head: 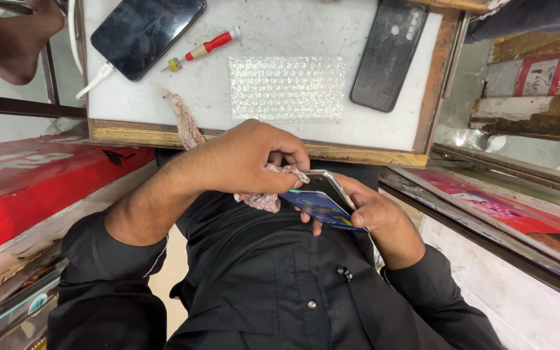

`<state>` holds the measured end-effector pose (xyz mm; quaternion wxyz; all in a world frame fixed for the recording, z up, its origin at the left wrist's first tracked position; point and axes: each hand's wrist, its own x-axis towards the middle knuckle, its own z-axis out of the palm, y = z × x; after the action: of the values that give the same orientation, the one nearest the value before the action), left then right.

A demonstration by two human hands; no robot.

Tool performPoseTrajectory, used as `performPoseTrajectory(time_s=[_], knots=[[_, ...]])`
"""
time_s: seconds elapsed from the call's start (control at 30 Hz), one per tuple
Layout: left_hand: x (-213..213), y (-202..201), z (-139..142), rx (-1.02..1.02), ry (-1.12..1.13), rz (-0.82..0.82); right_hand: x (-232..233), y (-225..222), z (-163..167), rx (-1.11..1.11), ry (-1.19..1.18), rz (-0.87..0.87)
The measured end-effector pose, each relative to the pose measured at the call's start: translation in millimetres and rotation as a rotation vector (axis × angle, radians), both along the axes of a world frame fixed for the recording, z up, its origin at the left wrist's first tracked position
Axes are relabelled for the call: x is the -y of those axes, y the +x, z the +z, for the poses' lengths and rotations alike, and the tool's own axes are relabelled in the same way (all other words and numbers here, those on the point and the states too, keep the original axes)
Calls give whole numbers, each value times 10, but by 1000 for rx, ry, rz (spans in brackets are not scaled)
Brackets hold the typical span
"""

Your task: The person cleans the edges of a smartphone, applies adhesive along the frame, and reassembles the device. They then test the screen and secure the phone with rubber bands.

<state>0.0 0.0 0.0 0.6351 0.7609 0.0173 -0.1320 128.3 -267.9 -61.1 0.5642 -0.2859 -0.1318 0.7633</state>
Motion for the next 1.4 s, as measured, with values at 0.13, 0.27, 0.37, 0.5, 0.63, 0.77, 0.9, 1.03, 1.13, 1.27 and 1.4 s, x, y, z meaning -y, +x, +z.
performPoseTrajectory(time_s=[0.13,0.27,0.37,0.5,0.63,0.77,0.9,1.03,1.13,1.27,1.4], knots=[[28,-30,-120,-98,-239,34,-6,-65,3,24,35,-24],[67,-75,-291,-178,-431,74,42,-83,40,144,50,-47],[97,-117,-429,-172,-547,112,75,-99,90,243,42,-50],[92,-188,-521,-143,-589,127,67,-131,137,282,46,-57],[63,-193,-553,-109,-571,120,67,-123,183,275,29,-49],[55,-205,-532,-87,-572,95,64,-148,212,289,34,-51],[67,-214,-535,-91,-637,123,46,-153,224,306,25,-46],[50,-242,-534,-88,-642,118,32,-166,239,298,12,-39],[30,-261,-527,-77,-615,128,9,-170,235,288,38,-49],[-5,-263,-518,-88,-663,154,-45,-168,219,319,59,-49],[-72,-267,-505,-64,-645,136,-115,-182,217,311,82,-57]])
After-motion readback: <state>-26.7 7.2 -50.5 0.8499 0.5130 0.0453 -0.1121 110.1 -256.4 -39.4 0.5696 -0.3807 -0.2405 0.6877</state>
